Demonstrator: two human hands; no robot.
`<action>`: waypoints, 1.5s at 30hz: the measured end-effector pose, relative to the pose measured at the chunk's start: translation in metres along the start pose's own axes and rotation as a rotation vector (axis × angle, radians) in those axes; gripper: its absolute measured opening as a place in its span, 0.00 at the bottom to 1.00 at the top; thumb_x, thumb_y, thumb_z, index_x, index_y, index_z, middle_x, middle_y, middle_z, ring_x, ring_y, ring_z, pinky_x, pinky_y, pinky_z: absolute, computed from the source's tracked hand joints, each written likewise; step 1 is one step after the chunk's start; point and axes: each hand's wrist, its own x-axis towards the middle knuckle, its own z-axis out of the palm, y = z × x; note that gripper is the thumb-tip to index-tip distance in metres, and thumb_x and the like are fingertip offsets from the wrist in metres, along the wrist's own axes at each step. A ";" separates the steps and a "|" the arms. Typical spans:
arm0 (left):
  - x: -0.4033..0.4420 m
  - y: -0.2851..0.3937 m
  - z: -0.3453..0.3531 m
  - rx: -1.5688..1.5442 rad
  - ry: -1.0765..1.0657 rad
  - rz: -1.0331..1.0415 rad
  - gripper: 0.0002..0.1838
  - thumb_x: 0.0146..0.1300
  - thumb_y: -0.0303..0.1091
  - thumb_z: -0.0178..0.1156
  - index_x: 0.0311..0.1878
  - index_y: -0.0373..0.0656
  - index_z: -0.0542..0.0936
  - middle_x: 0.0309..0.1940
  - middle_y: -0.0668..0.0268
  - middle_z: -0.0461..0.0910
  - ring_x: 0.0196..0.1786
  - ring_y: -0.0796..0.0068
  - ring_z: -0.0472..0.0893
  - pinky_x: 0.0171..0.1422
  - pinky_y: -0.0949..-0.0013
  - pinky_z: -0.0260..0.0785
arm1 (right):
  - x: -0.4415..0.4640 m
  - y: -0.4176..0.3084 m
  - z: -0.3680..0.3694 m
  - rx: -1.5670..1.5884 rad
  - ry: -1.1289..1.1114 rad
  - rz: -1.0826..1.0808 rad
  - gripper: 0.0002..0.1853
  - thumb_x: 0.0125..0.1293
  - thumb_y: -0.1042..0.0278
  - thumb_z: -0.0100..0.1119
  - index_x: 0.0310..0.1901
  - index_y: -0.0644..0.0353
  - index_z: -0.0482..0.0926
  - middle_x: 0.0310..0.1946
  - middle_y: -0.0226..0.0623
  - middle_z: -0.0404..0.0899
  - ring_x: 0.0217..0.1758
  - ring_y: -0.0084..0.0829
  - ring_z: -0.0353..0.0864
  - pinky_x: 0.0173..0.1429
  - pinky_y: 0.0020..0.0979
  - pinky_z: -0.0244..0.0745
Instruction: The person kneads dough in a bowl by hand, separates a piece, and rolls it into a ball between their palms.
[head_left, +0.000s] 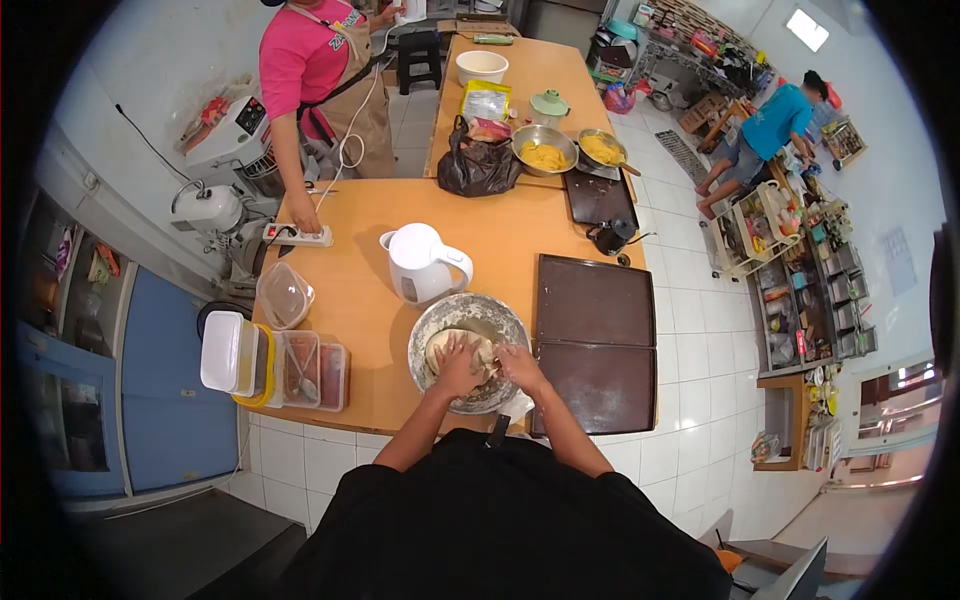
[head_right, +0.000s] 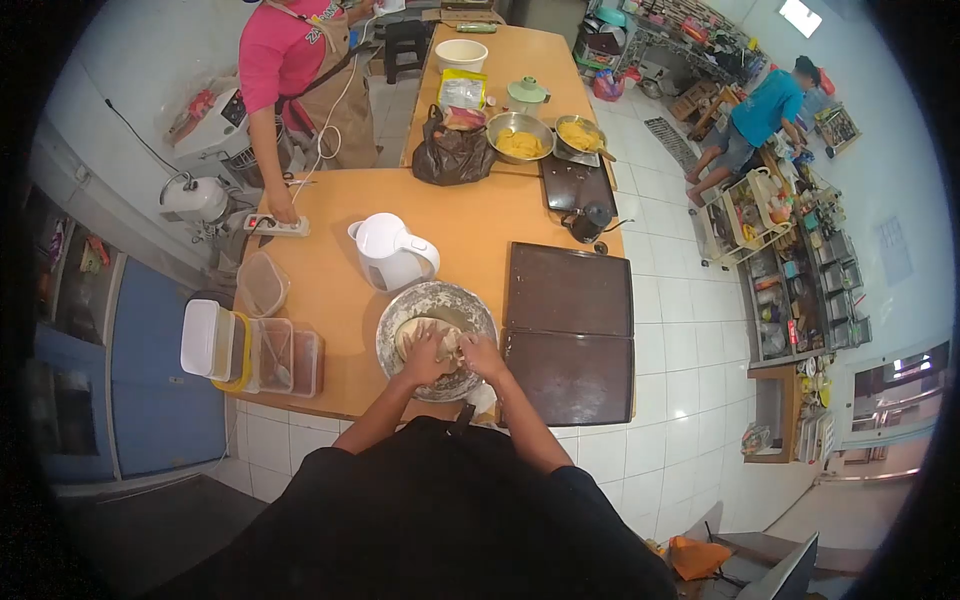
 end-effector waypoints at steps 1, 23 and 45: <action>-0.001 -0.002 0.004 0.003 0.005 0.002 0.45 0.52 0.47 0.64 0.75 0.53 0.59 0.77 0.52 0.47 0.79 0.42 0.38 0.73 0.28 0.26 | -0.001 -0.002 0.001 -0.013 0.007 -0.040 0.16 0.71 0.60 0.54 0.43 0.67 0.81 0.27 0.30 0.78 0.27 0.21 0.75 0.33 0.25 0.75; 0.014 0.026 -0.027 -1.630 -0.055 -0.213 0.22 0.73 0.45 0.53 0.63 0.40 0.71 0.46 0.59 0.80 0.47 0.69 0.80 0.47 0.67 0.76 | -0.040 -0.053 0.040 -1.109 0.294 -0.453 0.27 0.56 0.50 0.63 0.58 0.48 0.79 0.76 0.54 0.41 0.75 0.67 0.42 0.69 0.64 0.47; 0.011 0.062 -0.037 -1.829 -0.121 -0.086 0.23 0.75 0.41 0.47 0.70 0.52 0.60 0.67 0.61 0.66 0.66 0.66 0.70 0.65 0.50 0.67 | -0.007 -0.088 0.033 -0.625 0.362 -0.567 0.31 0.72 0.51 0.47 0.71 0.59 0.62 0.73 0.61 0.49 0.76 0.58 0.49 0.76 0.48 0.47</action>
